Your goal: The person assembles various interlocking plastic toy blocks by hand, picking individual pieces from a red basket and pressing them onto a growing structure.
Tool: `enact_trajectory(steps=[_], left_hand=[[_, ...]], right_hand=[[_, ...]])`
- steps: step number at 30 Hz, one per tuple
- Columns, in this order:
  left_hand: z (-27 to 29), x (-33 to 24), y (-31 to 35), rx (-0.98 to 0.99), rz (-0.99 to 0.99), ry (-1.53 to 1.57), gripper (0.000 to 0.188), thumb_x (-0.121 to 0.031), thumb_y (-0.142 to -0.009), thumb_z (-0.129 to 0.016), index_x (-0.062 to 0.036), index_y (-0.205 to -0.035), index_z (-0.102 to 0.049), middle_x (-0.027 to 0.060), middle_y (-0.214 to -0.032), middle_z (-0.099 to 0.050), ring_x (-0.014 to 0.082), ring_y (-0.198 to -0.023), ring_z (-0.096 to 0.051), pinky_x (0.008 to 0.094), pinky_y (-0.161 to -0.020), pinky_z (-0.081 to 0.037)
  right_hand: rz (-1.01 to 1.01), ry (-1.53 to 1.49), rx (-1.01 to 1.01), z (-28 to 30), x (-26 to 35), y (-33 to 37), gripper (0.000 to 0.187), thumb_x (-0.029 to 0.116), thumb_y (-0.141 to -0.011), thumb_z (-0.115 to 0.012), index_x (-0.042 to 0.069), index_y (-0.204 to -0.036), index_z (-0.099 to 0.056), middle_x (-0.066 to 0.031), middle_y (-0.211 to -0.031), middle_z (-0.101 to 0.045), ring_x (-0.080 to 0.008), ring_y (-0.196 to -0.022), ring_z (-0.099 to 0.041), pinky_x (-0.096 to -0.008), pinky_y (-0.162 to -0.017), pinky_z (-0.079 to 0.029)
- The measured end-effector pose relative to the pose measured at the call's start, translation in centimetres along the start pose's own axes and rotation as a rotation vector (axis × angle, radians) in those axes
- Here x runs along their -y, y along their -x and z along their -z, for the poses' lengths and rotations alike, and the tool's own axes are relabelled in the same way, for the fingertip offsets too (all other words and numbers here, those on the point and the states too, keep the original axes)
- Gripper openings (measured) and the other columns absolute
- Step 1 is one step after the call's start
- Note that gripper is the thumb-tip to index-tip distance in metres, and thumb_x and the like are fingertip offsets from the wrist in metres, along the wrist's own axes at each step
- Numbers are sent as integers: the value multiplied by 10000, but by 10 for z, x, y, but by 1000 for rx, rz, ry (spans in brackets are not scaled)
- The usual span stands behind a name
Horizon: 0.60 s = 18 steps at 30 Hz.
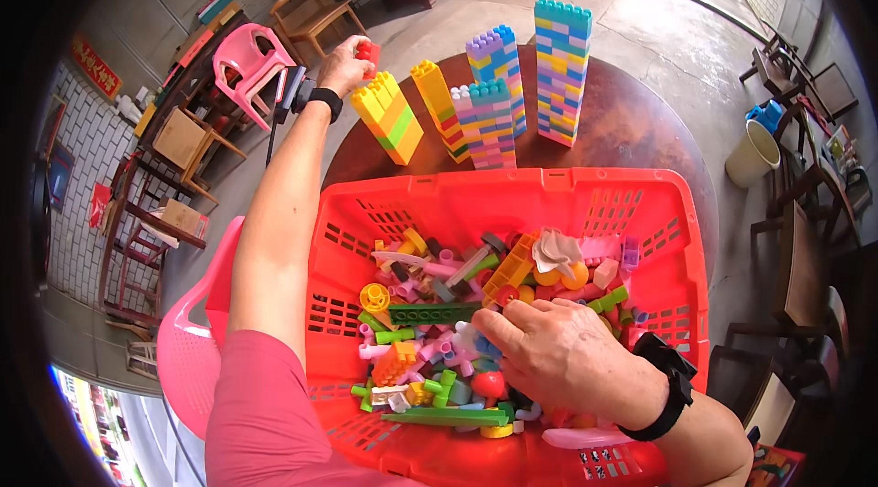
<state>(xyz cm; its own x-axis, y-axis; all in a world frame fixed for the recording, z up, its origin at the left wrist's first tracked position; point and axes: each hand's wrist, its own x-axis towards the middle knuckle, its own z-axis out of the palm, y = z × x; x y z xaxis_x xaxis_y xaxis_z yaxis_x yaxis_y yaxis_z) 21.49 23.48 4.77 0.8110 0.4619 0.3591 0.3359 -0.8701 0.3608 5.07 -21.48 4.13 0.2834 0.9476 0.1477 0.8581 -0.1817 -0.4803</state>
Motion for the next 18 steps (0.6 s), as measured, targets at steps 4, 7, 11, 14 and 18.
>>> enact_trajectory(steps=[4, 7, 11, 14, 18], left_hand=[[-9, 13, -12, 73, 28, -28, 508, -184, -690, -786, -230, -1179, -657, 57, -1116, -714, 251, -1073, -664, 360, -896, -517], [-11, 16, -14, 140, 26, -65, 527, -188, -707, -778, -225, -1218, -650, 66, -1161, -704, 258, -1094, -658, 370, -916, -510], [-13, 15, -13, 180, 9, -99, 538, -227, -706, -777, -223, -1228, -646, 70, -1158, -704, 259, -1097, -656, 371, -926, -505], [-15, 13, -12, 202, -5, -140, 572, -258, -699, -781, -218, -1250, -631, 77, -1147, -705, 263, -1098, -655, 374, -933, -501], [-17, 15, -11, 199, -54, -186, 623, -271, -687, -784, -214, -1280, -604, 86, -1130, -706, 271, -1093, -654, 381, -930, -500]], right_hand=[[17, 7, -3, -1, 2, 0, 558, 107, -740, -717, 93, -1266, -531, -68, -809, -565, -278, -733, -624, -406, -628, -523], [41, -8, -11, -1, 4, 1, 564, 104, -731, -713, 77, -1263, -528, -62, -787, -542, -266, -708, -608, -397, -623, -519], [67, -18, -32, -1, 4, 1, 561, 97, -724, -708, 60, -1254, -529, -59, -772, -525, -255, -694, -599, -390, -614, -514], [68, -20, -36, -2, 4, 1, 551, 93, -720, -706, 52, -1242, -533, -58, -770, -524, -249, -694, -601, -389, -610, -513], [67, -26, -38, -3, 4, 2, 540, 92, -714, -709, 48, -1224, -538, -58, -772, -527, -244, -696, -604, -384, -607, -513]])
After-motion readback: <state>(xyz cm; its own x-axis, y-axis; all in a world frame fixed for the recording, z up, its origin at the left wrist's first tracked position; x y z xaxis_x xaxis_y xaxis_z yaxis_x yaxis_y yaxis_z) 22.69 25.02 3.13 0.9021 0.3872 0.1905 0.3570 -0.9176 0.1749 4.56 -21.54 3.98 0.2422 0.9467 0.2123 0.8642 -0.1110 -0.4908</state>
